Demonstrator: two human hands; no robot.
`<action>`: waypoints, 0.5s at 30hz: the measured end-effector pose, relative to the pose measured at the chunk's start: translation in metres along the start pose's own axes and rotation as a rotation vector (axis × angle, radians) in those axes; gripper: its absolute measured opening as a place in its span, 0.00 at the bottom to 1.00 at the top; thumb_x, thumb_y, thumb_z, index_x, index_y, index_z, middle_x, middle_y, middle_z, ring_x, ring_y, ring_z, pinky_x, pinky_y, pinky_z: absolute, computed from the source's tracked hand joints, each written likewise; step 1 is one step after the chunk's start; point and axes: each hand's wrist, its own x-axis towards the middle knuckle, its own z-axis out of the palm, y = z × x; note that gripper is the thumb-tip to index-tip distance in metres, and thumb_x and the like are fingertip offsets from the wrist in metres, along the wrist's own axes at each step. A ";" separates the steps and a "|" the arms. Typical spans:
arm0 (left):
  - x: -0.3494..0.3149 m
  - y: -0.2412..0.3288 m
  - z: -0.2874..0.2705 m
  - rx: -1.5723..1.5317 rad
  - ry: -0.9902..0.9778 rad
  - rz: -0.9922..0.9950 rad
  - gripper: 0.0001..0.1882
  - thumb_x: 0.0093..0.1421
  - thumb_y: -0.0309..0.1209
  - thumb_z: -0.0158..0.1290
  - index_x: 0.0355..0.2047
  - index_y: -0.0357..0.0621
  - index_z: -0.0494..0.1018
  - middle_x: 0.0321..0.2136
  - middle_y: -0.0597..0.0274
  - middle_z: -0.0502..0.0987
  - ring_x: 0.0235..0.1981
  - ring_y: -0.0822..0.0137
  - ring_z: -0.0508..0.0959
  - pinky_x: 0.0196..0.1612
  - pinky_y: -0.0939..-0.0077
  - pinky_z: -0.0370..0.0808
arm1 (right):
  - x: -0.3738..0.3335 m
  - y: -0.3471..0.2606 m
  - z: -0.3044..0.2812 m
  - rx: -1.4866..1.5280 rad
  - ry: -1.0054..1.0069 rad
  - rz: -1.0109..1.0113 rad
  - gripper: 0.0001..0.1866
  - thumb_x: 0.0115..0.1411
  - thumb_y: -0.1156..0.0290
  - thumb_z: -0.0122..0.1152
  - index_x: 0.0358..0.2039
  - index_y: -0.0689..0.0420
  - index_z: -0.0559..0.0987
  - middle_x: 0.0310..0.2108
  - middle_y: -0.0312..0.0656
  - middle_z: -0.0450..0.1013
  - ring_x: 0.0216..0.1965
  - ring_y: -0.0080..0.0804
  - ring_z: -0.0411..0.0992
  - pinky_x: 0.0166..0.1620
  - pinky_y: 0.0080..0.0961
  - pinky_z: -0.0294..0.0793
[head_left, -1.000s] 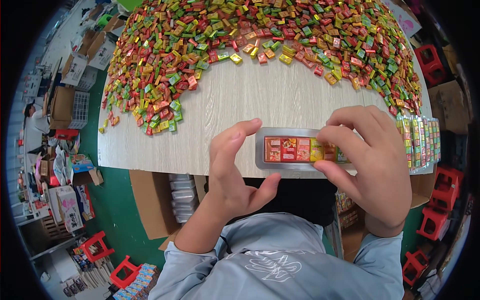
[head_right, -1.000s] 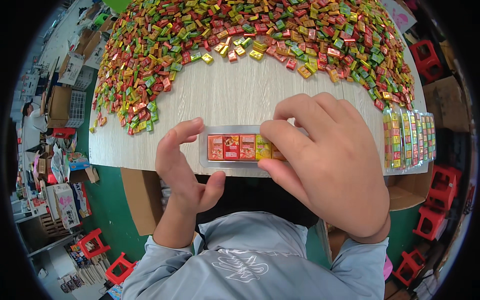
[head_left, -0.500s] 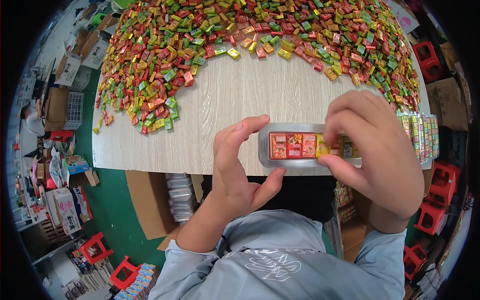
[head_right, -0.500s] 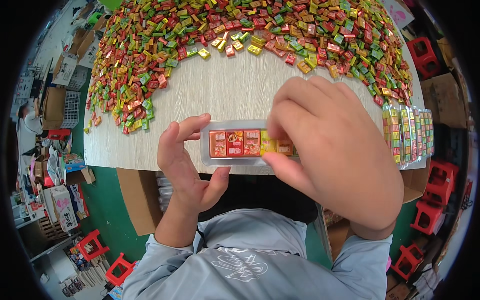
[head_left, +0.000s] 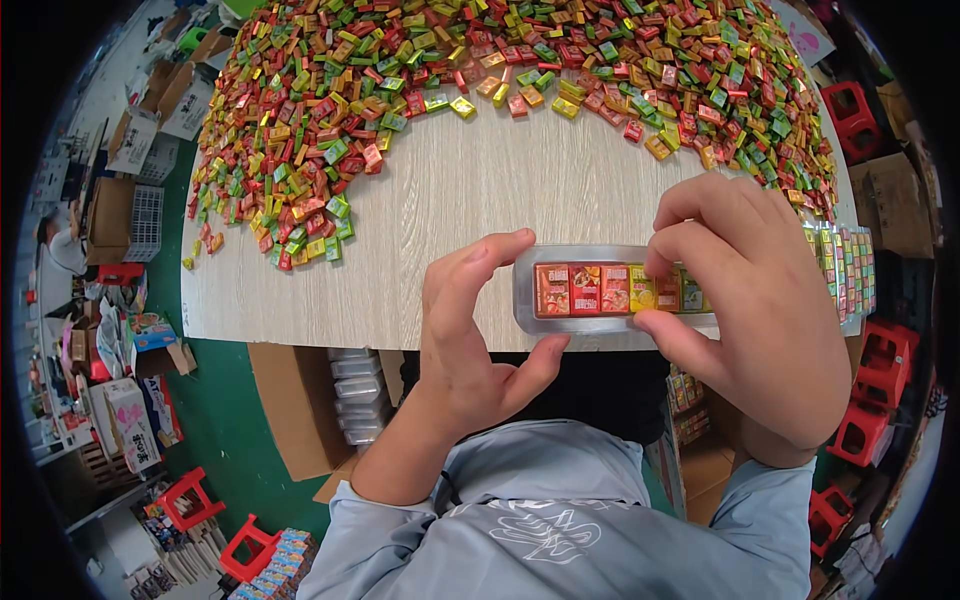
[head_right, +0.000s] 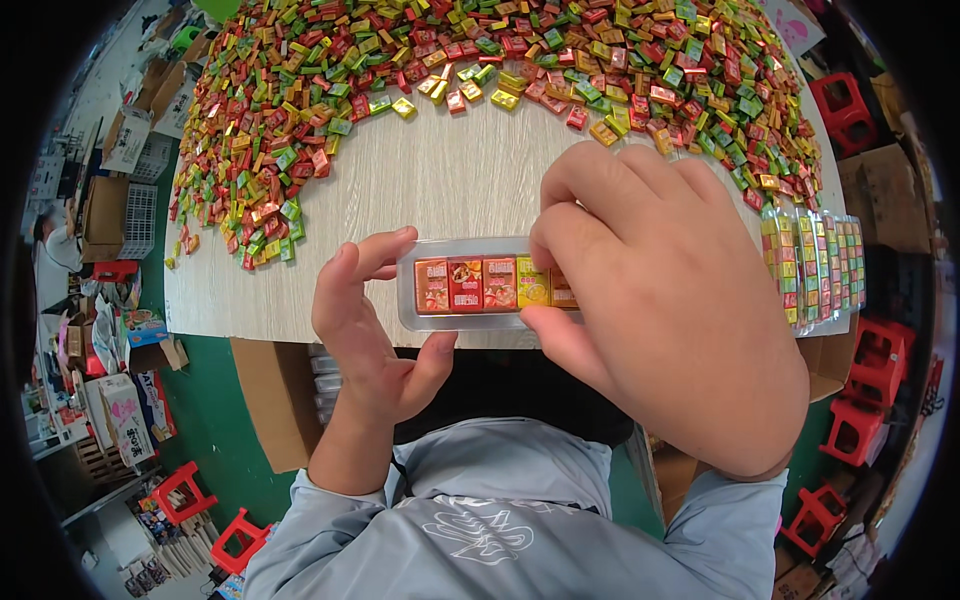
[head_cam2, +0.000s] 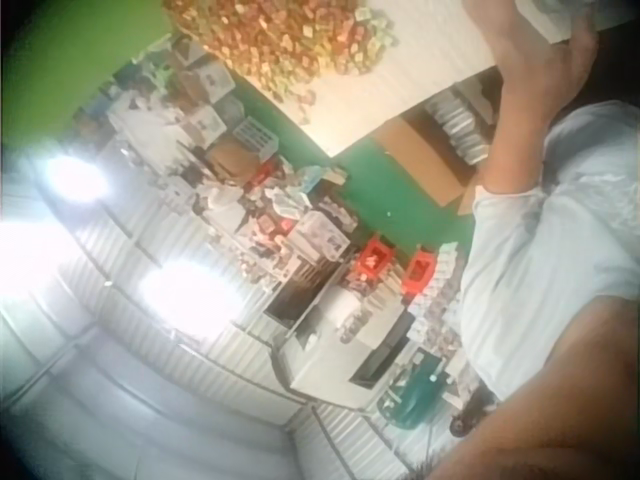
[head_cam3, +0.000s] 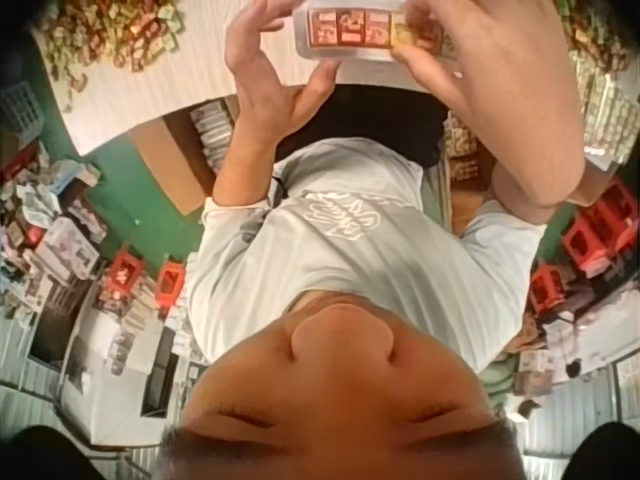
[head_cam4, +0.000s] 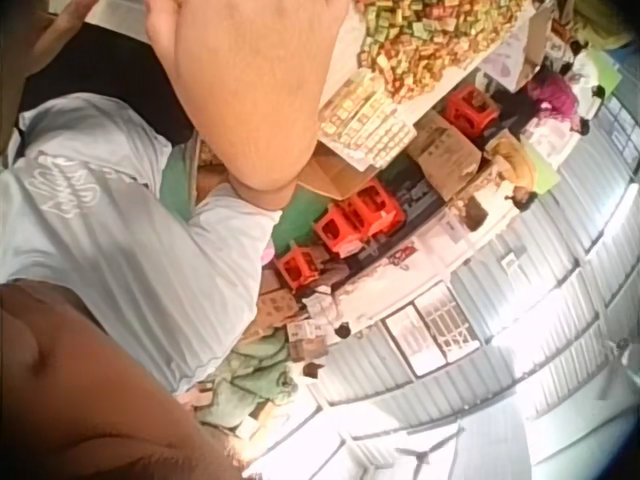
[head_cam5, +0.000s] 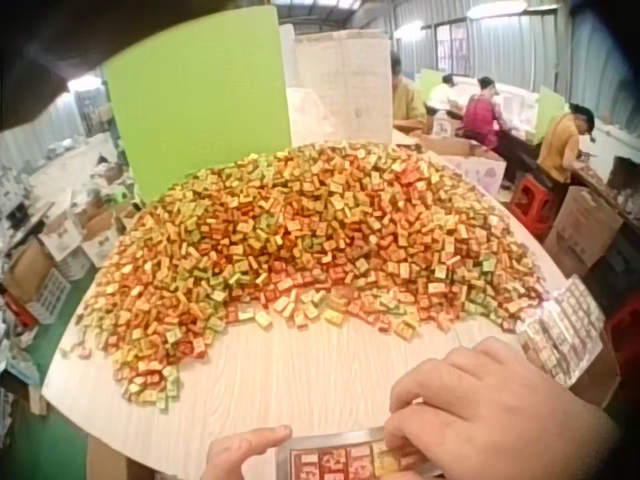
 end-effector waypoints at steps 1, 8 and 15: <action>0.001 0.000 0.000 0.003 -0.001 0.006 0.49 0.52 0.25 0.69 0.70 0.38 0.53 0.58 0.40 0.75 0.56 0.47 0.76 0.59 0.56 0.73 | 0.001 0.000 -0.001 -0.006 -0.006 -0.004 0.20 0.42 0.70 0.76 0.33 0.56 0.75 0.43 0.42 0.71 0.45 0.47 0.71 0.49 0.40 0.69; 0.001 0.001 0.000 0.013 -0.005 0.005 0.49 0.52 0.25 0.70 0.70 0.38 0.53 0.59 0.40 0.74 0.55 0.47 0.76 0.59 0.55 0.74 | 0.010 0.012 -0.002 0.080 -0.102 -0.033 0.19 0.41 0.71 0.76 0.31 0.55 0.74 0.41 0.41 0.70 0.44 0.45 0.71 0.48 0.39 0.69; 0.002 0.000 0.000 0.001 0.000 0.007 0.49 0.52 0.25 0.70 0.70 0.39 0.55 0.58 0.41 0.75 0.56 0.47 0.76 0.59 0.56 0.73 | 0.005 0.007 0.002 0.053 -0.085 -0.085 0.18 0.42 0.72 0.76 0.32 0.55 0.74 0.41 0.41 0.70 0.44 0.45 0.71 0.48 0.38 0.69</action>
